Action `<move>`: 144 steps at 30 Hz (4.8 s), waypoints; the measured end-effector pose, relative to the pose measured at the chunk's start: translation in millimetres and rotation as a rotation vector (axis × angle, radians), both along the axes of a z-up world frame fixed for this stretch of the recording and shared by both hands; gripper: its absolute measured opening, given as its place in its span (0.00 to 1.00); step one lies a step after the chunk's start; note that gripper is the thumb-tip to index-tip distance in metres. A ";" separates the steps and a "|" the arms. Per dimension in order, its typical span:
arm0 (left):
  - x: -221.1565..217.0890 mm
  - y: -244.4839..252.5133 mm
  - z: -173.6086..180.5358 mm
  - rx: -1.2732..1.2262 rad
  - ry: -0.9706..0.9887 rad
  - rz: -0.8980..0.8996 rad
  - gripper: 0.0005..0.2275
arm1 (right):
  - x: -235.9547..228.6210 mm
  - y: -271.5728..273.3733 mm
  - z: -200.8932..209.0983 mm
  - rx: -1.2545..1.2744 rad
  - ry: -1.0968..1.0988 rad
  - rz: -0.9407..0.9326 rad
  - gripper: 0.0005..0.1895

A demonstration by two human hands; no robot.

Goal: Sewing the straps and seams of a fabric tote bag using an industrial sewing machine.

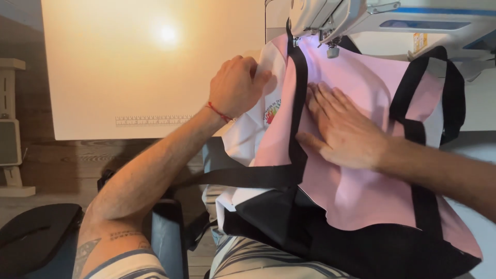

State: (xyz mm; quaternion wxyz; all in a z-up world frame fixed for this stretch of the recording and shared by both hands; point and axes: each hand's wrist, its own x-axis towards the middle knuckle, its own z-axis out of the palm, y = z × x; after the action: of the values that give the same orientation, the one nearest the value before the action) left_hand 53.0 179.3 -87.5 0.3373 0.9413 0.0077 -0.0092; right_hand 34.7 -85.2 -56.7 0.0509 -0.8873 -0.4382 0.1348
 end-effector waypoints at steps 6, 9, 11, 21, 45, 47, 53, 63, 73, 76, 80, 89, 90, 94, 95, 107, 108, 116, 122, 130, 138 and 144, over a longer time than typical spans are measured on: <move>8.7 7.3 -36.4 -0.340 0.088 0.069 0.16 | -7.2 -8.3 -18.0 0.118 -0.005 0.006 0.45; 9.9 9.8 -36.5 -0.225 -0.044 0.060 0.14 | -3.0 -19.7 -25.4 0.198 0.060 0.049 0.47; 11.1 13.3 -27.4 -0.127 -0.068 0.051 0.15 | -0.1 -23.2 -29.3 0.193 0.039 0.065 0.47; 28.3 27.2 15.6 -0.784 0.619 -0.186 0.21 | 2.7 -31.0 -55.3 0.122 -0.124 0.103 0.41; 4.7 21.0 17.4 -0.108 0.051 -0.066 0.30 | 2.7 -31.9 -41.5 0.115 -0.057 0.064 0.48; 0.6 16.6 33.5 0.013 -0.201 -0.147 0.32 | 6.3 -31.4 -29.8 0.160 -0.024 0.071 0.46; 3.8 14.6 28.6 0.209 -0.356 -0.246 0.28 | -0.5 -9.6 -23.9 0.306 0.096 -0.045 0.35; 27.6 46.6 5.8 -0.003 0.039 -0.088 0.15 | 0.0 -27.0 -54.6 -0.072 -0.236 0.294 0.38; 34.8 48.2 16.8 0.289 -0.394 -0.480 0.21 | 21.3 -47.6 -27.7 0.297 0.166 0.171 0.31; 44.6 48.9 17.8 0.356 -0.487 -0.641 0.24 | 28.1 -46.5 -30.6 0.271 0.124 0.237 0.33; 55.3 46.0 7.7 0.179 -0.174 -0.623 0.18 | 31.4 -29.5 -38.6 0.286 0.202 0.062 0.28; 96.8 24.6 -33.5 -0.209 0.232 -0.234 0.23 | 24.6 13.1 -60.0 0.027 -0.355 0.143 0.36; 103.1 22.6 -45.0 -0.178 0.282 -0.208 0.27 | 26.0 9.6 -63.4 -0.033 -0.441 0.205 0.36; 120.8 31.7 -25.1 -0.144 0.514 -0.132 0.32 | 29.8 1.9 -72.4 -0.059 -0.544 0.250 0.36; 122.4 38.2 -17.3 -0.155 0.528 -0.142 0.29 | 29.7 0.8 -72.4 -0.054 -0.500 0.237 0.35; 90.4 39.9 5.2 0.318 -0.167 -0.349 0.18 | 31.7 -8.6 -62.3 0.195 -0.186 0.193 0.33; 87.3 40.4 6.7 0.346 -0.243 -0.374 0.16 | 30.2 -7.6 -63.8 0.141 -0.230 0.196 0.32; 66.8 30.5 8.8 0.255 -0.460 -0.858 0.04 | 32.0 -4.7 -58.9 0.034 -0.352 0.235 0.35; 50.6 0.0 49.0 0.173 -0.182 -0.816 0.07 | 31.0 -8.6 -61.9 0.142 -0.247 0.229 0.36; -3.1 -65.4 51.6 0.526 -0.070 -0.721 0.09 | 29.2 -19.7 -79.5 0.145 -0.286 0.239 0.31; 8.9 -66.2 47.5 0.486 0.105 -0.981 0.05 | 31.8 -21.5 -76.3 0.513 -0.136 0.177 0.24; 45.8 -37.7 77.9 0.446 0.199 -0.865 0.12 | 37.1 -21.1 -79.9 0.194 -0.420 0.330 0.29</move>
State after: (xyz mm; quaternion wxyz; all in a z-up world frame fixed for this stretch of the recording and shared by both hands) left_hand 98.8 141.5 -9.7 0.0907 0.9021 -0.3495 -0.2363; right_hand 71.8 -106.3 -136.7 0.0211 -0.8033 -0.5886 -0.0884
